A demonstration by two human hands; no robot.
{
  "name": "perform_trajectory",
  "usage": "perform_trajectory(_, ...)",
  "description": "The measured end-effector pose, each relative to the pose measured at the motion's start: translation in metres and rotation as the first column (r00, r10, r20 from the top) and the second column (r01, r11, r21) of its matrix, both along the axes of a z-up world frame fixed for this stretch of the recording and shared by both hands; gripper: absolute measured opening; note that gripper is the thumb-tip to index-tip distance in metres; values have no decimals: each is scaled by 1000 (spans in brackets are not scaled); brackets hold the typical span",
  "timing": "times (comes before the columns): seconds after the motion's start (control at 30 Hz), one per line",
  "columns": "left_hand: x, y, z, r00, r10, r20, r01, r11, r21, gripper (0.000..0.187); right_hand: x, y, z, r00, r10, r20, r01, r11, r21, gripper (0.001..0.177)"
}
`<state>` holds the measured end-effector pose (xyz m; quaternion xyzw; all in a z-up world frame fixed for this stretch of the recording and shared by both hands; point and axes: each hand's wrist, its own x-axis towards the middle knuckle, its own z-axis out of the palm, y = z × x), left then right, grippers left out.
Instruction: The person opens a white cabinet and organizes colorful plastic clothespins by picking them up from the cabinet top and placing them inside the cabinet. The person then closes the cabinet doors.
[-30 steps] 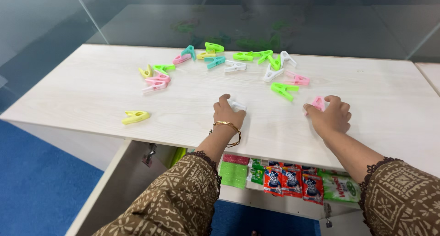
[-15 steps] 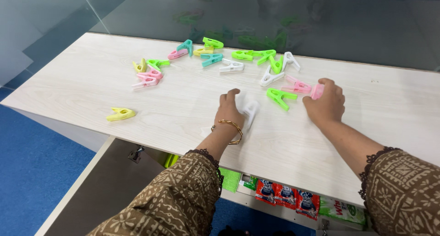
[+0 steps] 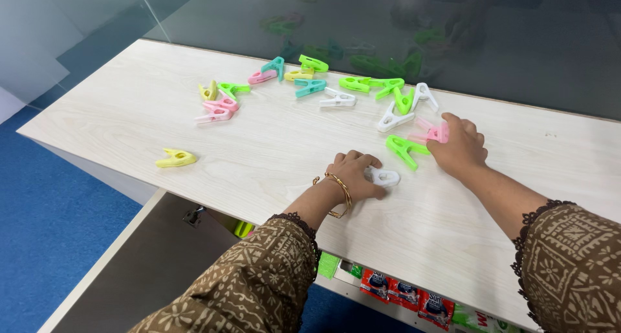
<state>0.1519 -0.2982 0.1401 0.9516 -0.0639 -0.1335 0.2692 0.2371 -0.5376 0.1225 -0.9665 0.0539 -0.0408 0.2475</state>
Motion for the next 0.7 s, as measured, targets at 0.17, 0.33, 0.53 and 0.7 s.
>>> perform_trajectory(0.17, 5, 8, -10, 996, 92, 11, -91, 992, -82, 65, 1, 1, 5, 981, -3, -191, -10, 998, -66, 56)
perform_trajectory(0.33, 9, 17, -14, 972, 210, -106, -236, 872, -429, 61, -9, -13, -5, 994, 105, -21, -106, 992, -70, 52)
perform_trajectory(0.53, 8, 18, -12, 947, 286, -144, -315, 749, -583, 58, -19, -23, -20, 985, 75, 155, -76, 997, -2, 33)
perform_trajectory(0.7, 8, 23, -12, 909, 328, -257, -416, 667, -618, 59, -20, -24, -14, 965, -71, 253, 34, 988, 148, 33)
